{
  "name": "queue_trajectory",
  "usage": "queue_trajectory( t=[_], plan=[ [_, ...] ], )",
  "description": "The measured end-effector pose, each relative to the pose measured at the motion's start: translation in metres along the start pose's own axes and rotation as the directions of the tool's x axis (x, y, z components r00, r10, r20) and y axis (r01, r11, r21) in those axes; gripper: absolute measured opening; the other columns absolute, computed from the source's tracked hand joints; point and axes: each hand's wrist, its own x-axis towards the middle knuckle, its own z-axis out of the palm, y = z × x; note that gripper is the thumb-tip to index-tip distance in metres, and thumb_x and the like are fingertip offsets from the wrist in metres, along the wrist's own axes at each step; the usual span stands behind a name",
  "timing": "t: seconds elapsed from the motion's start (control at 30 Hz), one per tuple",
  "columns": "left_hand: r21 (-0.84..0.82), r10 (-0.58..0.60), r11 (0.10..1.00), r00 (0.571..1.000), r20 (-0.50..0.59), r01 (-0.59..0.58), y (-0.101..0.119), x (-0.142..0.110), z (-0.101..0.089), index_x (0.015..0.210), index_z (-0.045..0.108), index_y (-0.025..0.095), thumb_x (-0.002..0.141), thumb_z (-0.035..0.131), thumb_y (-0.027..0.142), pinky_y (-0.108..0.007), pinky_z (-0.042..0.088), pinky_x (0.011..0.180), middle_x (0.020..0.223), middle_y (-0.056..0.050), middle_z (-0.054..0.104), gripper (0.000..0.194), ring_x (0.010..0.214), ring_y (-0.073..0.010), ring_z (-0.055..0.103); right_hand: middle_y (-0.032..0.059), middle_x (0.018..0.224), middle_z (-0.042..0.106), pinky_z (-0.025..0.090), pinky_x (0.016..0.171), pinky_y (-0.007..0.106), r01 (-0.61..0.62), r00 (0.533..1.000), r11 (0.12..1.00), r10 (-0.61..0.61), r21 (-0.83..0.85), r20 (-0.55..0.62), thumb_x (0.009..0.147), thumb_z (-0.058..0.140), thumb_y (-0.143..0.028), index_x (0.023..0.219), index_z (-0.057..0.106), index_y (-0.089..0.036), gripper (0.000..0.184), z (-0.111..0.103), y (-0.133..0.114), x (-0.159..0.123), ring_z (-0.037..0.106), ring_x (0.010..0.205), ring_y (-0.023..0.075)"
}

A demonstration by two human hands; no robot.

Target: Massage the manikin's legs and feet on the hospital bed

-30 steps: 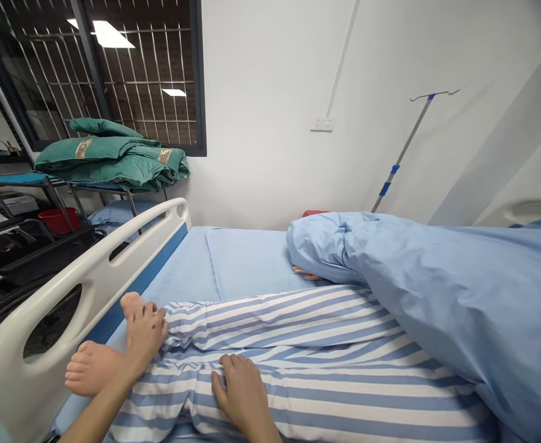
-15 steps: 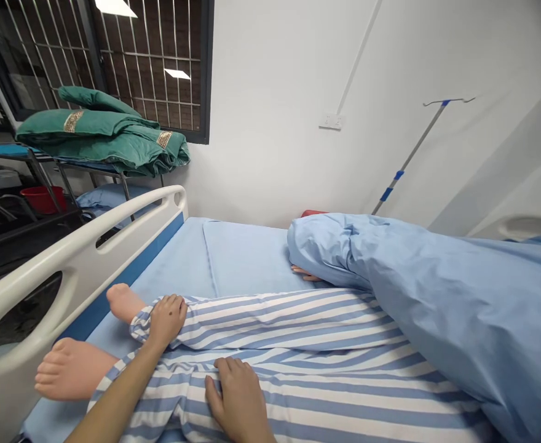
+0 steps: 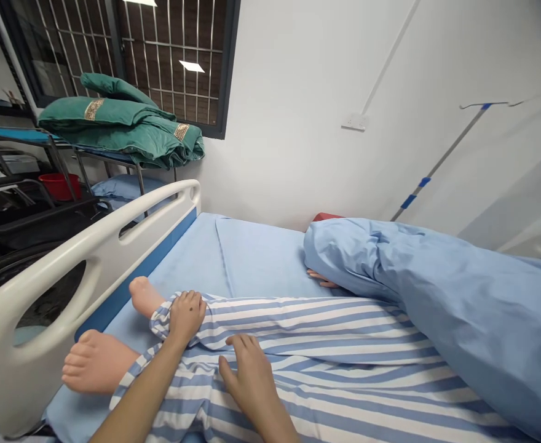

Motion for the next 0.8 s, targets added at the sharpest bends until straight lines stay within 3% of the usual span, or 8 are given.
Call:
queue_trajectory(
  t=[0.1,0.2,0.4,0.53,0.7,0.8],
  plan=[
    [-0.019,-0.024,1.000,0.999,0.031,0.025,0.000,0.000,-0.002,0.074,0.057,0.018,0.082,0.038,0.021,-0.032,0.032,0.072,0.076,-0.005,0.061,0.021,0.080,-0.0211,0.052,0.0039,0.089,0.059,0.037,0.076,0.029,0.047,0.999,0.995,-0.045,0.084,-0.027,0.075,0.050,-0.021,0.090,0.057,-0.020,0.016,0.008,-0.015,0.031,0.051,0.088,0.0195],
    [-0.034,-0.034,0.999,0.996,0.084,0.037,0.000,0.000,-0.003,0.076,0.058,0.017,0.083,0.037,0.022,-0.032,0.033,0.073,0.079,-0.006,0.061,0.022,0.082,-0.0206,0.052,0.0014,0.077,0.055,0.036,0.066,0.025,0.054,0.996,0.985,-0.042,0.161,-0.080,0.077,0.046,-0.023,0.075,0.052,-0.020,0.007,0.018,-0.031,0.065,0.050,0.074,0.0151],
    [-0.083,-0.128,0.986,0.978,0.168,0.143,0.000,0.003,-0.007,0.082,0.059,0.018,0.080,0.042,0.019,-0.031,0.034,0.073,0.082,-0.007,0.062,0.018,0.081,-0.0200,0.052,-0.0061,0.052,0.036,0.024,0.049,0.022,0.035,0.992,0.943,0.008,0.330,-0.128,0.076,0.044,-0.026,0.056,0.032,-0.019,0.024,0.044,-0.052,0.118,0.035,0.050,0.0091],
    [-0.088,-0.171,0.977,0.964,0.202,0.192,0.002,0.007,-0.010,0.088,0.060,0.017,0.080,0.041,0.016,-0.030,0.035,0.071,0.083,-0.008,0.063,0.020,0.079,-0.0191,0.053,-0.0071,0.048,0.029,0.021,0.048,0.023,0.036,0.989,0.900,0.029,0.435,-0.143,0.079,0.042,-0.032,0.052,0.027,-0.019,0.034,0.069,-0.044,0.137,0.031,0.047,0.0083],
    [-0.046,-0.041,0.998,0.984,0.175,0.050,0.000,0.005,-0.004,0.095,0.060,0.015,0.080,0.043,0.018,-0.033,0.035,0.075,0.087,-0.010,0.062,0.023,0.086,-0.0216,0.053,-0.0072,0.046,0.030,0.021,0.048,0.023,-0.007,0.988,0.903,0.073,0.429,-0.139,0.080,0.041,-0.035,0.050,0.029,-0.019,0.037,0.092,-0.017,0.144,0.030,0.046,0.0083],
    [-0.057,-0.050,0.997,0.983,0.177,0.060,-0.002,0.002,0.001,0.092,0.060,0.014,0.079,0.043,0.017,-0.033,0.036,0.075,0.086,-0.009,0.062,0.021,0.085,-0.0217,0.053,-0.0072,0.046,0.032,0.022,0.049,0.023,0.038,0.990,0.893,0.027,0.448,-0.139,0.081,0.041,-0.036,0.050,0.031,-0.019,0.036,0.096,-0.009,0.144,0.030,0.047,0.0083]
  ],
)
